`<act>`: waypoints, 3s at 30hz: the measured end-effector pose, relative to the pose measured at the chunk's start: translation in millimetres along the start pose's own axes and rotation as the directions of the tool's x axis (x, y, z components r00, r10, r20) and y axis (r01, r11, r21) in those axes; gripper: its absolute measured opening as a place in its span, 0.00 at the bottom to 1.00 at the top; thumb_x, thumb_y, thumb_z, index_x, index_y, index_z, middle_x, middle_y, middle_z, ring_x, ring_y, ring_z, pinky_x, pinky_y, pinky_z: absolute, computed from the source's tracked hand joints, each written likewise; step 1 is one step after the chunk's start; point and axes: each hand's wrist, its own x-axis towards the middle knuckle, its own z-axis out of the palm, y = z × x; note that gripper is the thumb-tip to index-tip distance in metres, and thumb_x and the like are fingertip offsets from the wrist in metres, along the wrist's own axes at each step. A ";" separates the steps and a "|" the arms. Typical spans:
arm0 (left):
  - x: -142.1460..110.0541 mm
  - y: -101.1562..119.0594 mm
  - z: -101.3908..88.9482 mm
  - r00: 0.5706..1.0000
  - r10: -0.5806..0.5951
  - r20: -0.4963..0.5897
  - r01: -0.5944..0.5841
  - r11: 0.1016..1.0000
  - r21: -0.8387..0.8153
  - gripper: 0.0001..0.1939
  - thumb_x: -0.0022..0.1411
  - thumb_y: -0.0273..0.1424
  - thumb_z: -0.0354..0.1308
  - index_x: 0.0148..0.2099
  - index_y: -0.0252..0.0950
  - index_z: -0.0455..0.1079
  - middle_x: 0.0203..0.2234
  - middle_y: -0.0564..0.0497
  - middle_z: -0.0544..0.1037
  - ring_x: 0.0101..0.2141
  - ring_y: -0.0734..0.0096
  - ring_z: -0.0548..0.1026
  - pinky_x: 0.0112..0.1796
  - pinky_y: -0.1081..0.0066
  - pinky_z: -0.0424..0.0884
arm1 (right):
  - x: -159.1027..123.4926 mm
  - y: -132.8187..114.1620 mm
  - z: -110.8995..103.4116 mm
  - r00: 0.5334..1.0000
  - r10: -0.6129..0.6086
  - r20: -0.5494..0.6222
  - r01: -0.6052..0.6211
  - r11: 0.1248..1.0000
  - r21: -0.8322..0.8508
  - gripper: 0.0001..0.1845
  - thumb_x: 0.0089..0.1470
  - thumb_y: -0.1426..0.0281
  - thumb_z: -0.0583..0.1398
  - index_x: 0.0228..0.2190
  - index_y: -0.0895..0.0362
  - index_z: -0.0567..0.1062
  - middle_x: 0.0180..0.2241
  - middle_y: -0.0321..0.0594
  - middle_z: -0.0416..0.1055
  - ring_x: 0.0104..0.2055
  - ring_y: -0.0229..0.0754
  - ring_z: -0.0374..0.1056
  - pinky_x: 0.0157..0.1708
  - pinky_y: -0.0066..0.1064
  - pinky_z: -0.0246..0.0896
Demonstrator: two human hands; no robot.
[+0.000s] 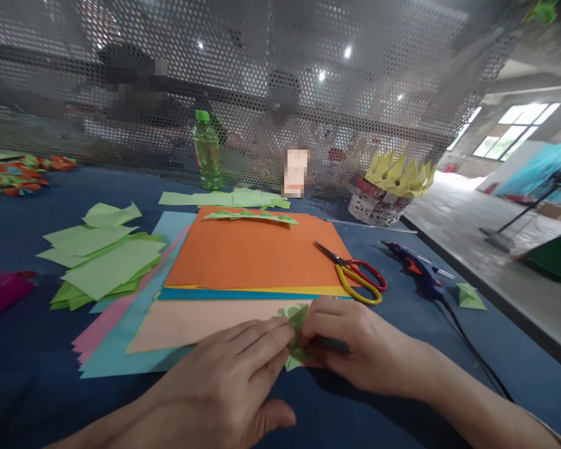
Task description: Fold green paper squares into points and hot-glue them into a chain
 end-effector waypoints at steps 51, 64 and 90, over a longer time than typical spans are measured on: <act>6.2 5.0 -6.8 0.997 0.022 -0.074 -0.017 0.998 0.066 0.24 0.78 0.35 0.41 0.42 0.30 0.77 0.37 0.43 0.82 0.38 0.64 0.80 0.40 0.69 0.77 | -1.9 -7.8 8.2 0.982 0.007 -0.188 -0.009 1.000 -0.012 0.10 0.53 0.82 0.59 0.33 0.56 0.74 0.30 0.35 0.73 0.31 0.35 0.67 0.33 0.25 0.61; 3.5 -4.3 -6.1 1.000 0.026 -0.001 -0.026 1.000 -0.012 0.19 0.74 0.41 0.51 0.54 0.32 0.74 0.47 0.43 0.80 0.47 0.62 0.79 0.52 0.68 0.75 | -2.0 -1.0 6.7 0.996 0.010 -0.092 -0.014 0.999 -0.044 0.12 0.53 0.85 0.58 0.34 0.58 0.74 0.34 0.37 0.73 0.36 0.36 0.67 0.37 0.25 0.60; -1.7 -3.4 -6.3 0.999 0.025 -0.021 -0.025 1.000 0.015 0.19 0.75 0.38 0.49 0.51 0.30 0.75 0.45 0.43 0.81 0.46 0.63 0.79 0.51 0.68 0.75 | -3.5 -4.7 -0.1 0.990 -0.136 0.032 0.140 0.963 -0.231 0.09 0.60 0.81 0.56 0.35 0.58 0.74 0.38 0.40 0.72 0.38 0.39 0.66 0.37 0.30 0.60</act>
